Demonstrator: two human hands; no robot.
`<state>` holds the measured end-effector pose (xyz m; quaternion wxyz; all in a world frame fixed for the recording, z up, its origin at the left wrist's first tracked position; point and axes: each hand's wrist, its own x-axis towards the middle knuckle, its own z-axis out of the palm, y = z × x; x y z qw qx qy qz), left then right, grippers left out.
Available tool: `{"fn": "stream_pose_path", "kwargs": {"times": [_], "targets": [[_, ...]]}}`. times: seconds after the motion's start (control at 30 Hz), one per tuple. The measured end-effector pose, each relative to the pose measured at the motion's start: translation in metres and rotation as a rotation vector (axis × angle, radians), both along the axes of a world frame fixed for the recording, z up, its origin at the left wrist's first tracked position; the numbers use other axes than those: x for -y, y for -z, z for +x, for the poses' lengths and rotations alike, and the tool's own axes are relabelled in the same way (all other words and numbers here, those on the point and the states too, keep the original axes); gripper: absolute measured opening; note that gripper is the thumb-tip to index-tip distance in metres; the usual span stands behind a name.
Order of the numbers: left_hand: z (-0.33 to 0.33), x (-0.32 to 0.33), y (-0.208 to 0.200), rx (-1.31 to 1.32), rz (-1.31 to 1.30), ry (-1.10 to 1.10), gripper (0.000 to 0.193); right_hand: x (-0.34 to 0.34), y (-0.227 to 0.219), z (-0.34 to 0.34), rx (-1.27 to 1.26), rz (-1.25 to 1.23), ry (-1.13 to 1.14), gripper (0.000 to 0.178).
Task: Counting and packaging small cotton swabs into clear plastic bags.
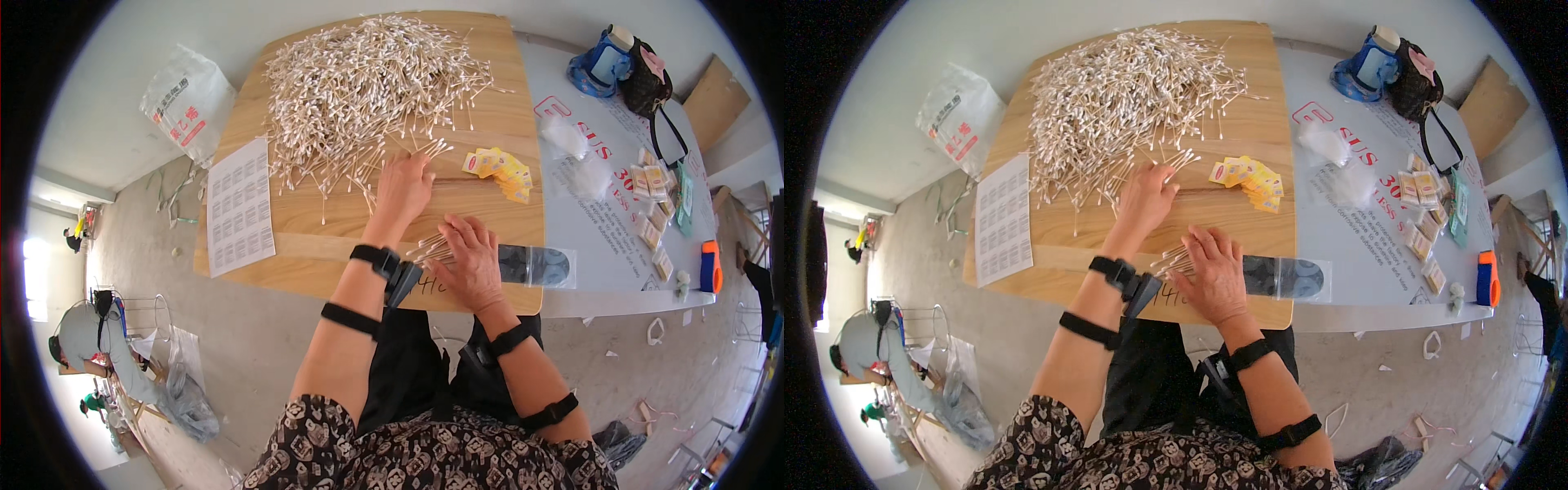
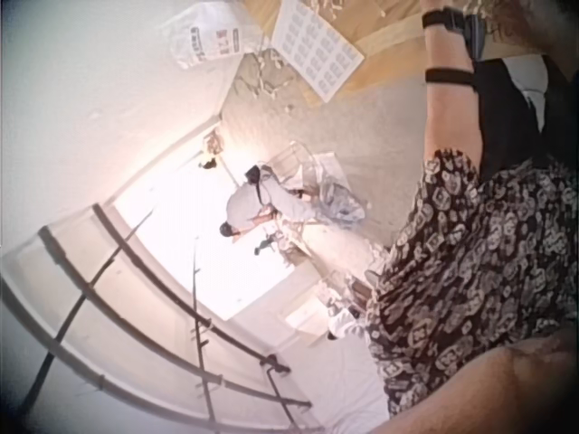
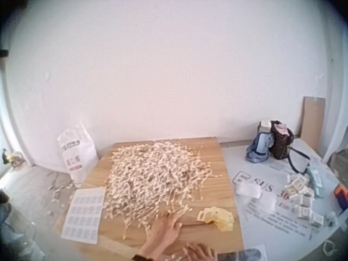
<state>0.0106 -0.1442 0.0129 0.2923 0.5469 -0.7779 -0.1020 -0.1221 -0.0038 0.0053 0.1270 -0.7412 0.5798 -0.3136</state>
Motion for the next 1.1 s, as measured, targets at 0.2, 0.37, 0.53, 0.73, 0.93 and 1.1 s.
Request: {"fn": "stream_pose_path", "kwargs": {"times": [0.2,0.37,0.53,0.73,0.93,1.1], "targets": [[-0.01,0.029,0.009,0.047,0.111,-0.02,0.01,-0.001,0.002,0.0,0.037,0.009,0.02,0.053],[-0.006,0.028,0.011,0.135,0.065,-0.015,0.005,-0.001,-0.002,0.0,0.041,-0.006,0.014,0.052],[-0.001,0.007,0.002,0.286,0.056,0.069,0.008,-0.001,0.0,0.0,0.065,0.013,0.032,0.051],[0.011,-0.046,-0.007,0.321,0.122,0.248,0.005,0.001,0.015,-0.006,0.368,-0.067,0.145,0.049],[-0.004,-0.128,-0.005,0.26,0.134,0.171,0.038,0.005,0.025,-0.014,0.829,-0.035,0.265,0.035],[-0.006,-0.159,0.008,0.304,0.117,0.16,0.073,0.005,0.027,-0.02,1.172,0.037,0.29,0.04]]}}
